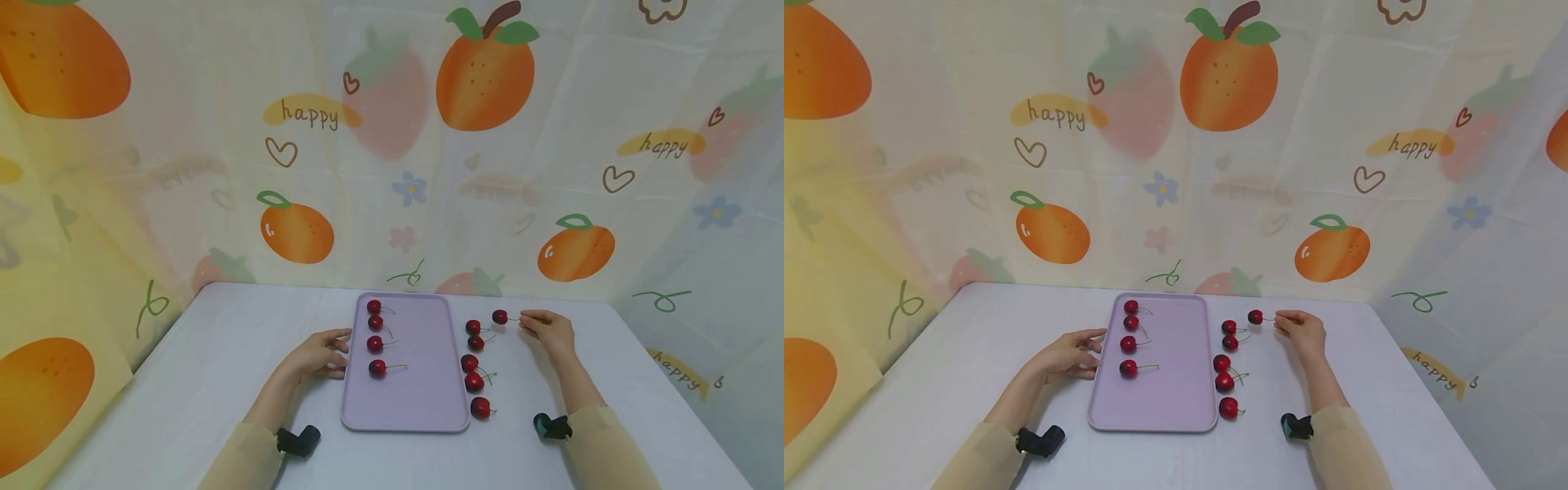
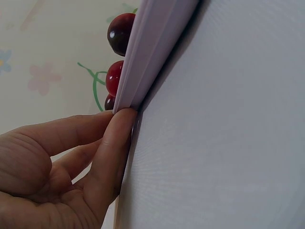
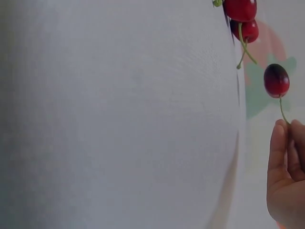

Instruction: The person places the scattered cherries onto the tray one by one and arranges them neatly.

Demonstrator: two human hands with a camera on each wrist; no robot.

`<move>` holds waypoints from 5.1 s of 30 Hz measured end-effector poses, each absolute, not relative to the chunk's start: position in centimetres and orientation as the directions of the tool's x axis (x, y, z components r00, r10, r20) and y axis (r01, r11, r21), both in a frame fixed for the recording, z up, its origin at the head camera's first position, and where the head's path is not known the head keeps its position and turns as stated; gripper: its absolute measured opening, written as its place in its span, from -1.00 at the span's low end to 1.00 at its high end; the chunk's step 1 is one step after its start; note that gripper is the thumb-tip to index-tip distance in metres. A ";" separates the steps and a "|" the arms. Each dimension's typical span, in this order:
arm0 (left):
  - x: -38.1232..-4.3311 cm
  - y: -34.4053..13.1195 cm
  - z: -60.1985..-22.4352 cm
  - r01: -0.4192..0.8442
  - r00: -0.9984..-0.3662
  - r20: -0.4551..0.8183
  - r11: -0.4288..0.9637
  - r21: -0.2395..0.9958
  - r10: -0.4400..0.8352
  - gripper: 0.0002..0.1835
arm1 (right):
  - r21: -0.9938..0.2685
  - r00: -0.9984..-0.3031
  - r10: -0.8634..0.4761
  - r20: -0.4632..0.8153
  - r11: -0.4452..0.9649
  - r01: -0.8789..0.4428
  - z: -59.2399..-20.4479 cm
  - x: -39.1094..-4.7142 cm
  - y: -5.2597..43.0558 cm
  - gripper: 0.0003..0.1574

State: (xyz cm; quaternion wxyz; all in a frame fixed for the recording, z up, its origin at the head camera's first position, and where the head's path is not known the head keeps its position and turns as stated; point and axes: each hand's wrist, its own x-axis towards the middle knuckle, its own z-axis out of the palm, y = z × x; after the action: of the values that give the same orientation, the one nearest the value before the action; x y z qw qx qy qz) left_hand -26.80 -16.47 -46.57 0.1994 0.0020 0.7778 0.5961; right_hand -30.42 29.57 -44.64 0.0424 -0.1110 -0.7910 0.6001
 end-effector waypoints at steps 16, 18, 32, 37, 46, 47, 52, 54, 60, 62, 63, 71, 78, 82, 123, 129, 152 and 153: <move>-26.8 -16.5 -46.7 -0.235 -0.922 -0.307 0.291 0.928 0.237 -0.19 | -0.974 -0.990 0.138 -0.002 0.226 0.033 -44.4 -30.2 27.7 -0.47; -26.9 -16.4 -46.7 -0.235 -0.922 -0.308 0.294 0.927 0.236 -0.19 | -0.975 -0.992 0.122 0.008 0.222 0.020 -44.4 -30.2 27.5 -0.46; -27.0 -16.4 -46.9 -0.258 -0.922 -0.322 0.278 0.925 0.217 -0.20 | -0.979 -0.999 0.042 0.026 0.201 -0.017 -43.6 -29.7 24.9 -0.49; -27.0 -16.4 -46.9 -0.254 -0.922 -0.319 0.281 0.926 0.218 -0.21 | -0.976 -1.000 0.015 0.014 0.217 -0.010 -43.2 -29.3 24.1 -0.49; -27.0 -16.5 -46.8 -0.259 -0.923 -0.323 0.283 0.923 0.210 -0.21 | -0.968 -0.999 -0.025 0.036 0.246 -0.041 -42.5 -28.7 22.7 -0.49; -27.0 -16.5 -46.8 -0.257 -0.922 -0.323 0.285 0.923 0.215 -0.21 | -0.969 -0.999 -0.028 0.037 0.243 -0.043 -42.4 -28.6 22.6 -0.49; -26.9 -16.5 -46.8 -0.250 -0.920 -0.319 0.287 0.925 0.229 -0.20 | -0.976 -0.998 -0.053 0.021 0.217 -0.032 -42.0 -28.2 21.8 -0.50; -26.9 -16.5 -46.7 -0.245 -0.920 -0.316 0.291 0.925 0.233 -0.20 | -0.977 -0.998 -0.062 0.010 0.212 -0.023 -41.9 -28.1 21.6 -0.50; -26.8 -16.5 -46.6 -0.238 -0.920 -0.312 0.290 0.927 0.239 -0.19 | -0.973 -0.996 -0.086 -0.004 0.229 -0.016 -41.8 -27.8 20.7 -0.49; -26.8 -16.5 -46.6 -0.240 -0.920 -0.312 0.289 0.927 0.238 -0.19 | -0.975 -0.996 -0.091 -0.001 0.222 -0.019 -41.8 -27.7 20.4 -0.50; -26.8 -16.5 -46.6 -0.240 -0.919 -0.312 0.289 0.927 0.239 -0.20 | -0.976 -0.996 -0.090 -0.002 0.219 -0.017 -41.8 -27.7 20.2 -0.51; -26.8 -16.6 -46.5 -0.240 -0.919 -0.314 0.289 0.927 0.241 -0.19 | -0.975 -0.990 -0.138 -0.016 0.220 -0.015 -41.7 -27.1 18.5 -0.53; -26.7 -16.6 -46.5 -0.235 -0.919 -0.308 0.286 0.929 0.247 -0.19 | -0.983 -0.981 -0.191 -0.019 0.182 -0.016 -41.7 -26.5 16.7 -0.56; -26.8 -16.6 -46.5 -0.237 -0.918 -0.310 0.285 0.929 0.249 -0.18 | -0.986 -0.975 -0.222 -0.031 0.169 -0.007 -41.9 -26.0 15.8 -0.57; -27.0 -16.5 -46.7 -0.253 -0.920 -0.324 0.296 0.921 0.220 -0.20 | -0.971 -0.926 -0.369 -0.084 0.238 -0.007 -44.1 -23.7 12.5 -0.64; -27.0 -16.6 -46.7 -0.252 -0.916 -0.325 0.296 0.921 0.235 -0.20 | -0.959 -0.918 -0.385 -0.095 0.282 -0.019 -44.7 -23.7 12.3 -0.69; -27.1 -16.7 -46.9 -0.238 -0.919 -0.306 0.268 0.934 0.249 -0.19 | -0.911 -0.859 -0.499 -0.116 0.399 -0.109 -45.2 -23.2 11.9 -0.83; -27.1 -16.7 -46.9 -0.235 -0.919 -0.302 0.263 0.936 0.254 -0.19 | -0.909 -0.856 -0.505 -0.114 0.401 -0.115 -45.2 -23.2 11.9 -0.83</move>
State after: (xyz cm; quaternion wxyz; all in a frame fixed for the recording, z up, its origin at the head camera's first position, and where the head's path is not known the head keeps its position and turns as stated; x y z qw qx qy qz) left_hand -27.09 -16.68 -46.85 0.2015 0.0061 0.7686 0.6072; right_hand -23.17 11.86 -45.21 -0.1897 0.1901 -0.8151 0.5133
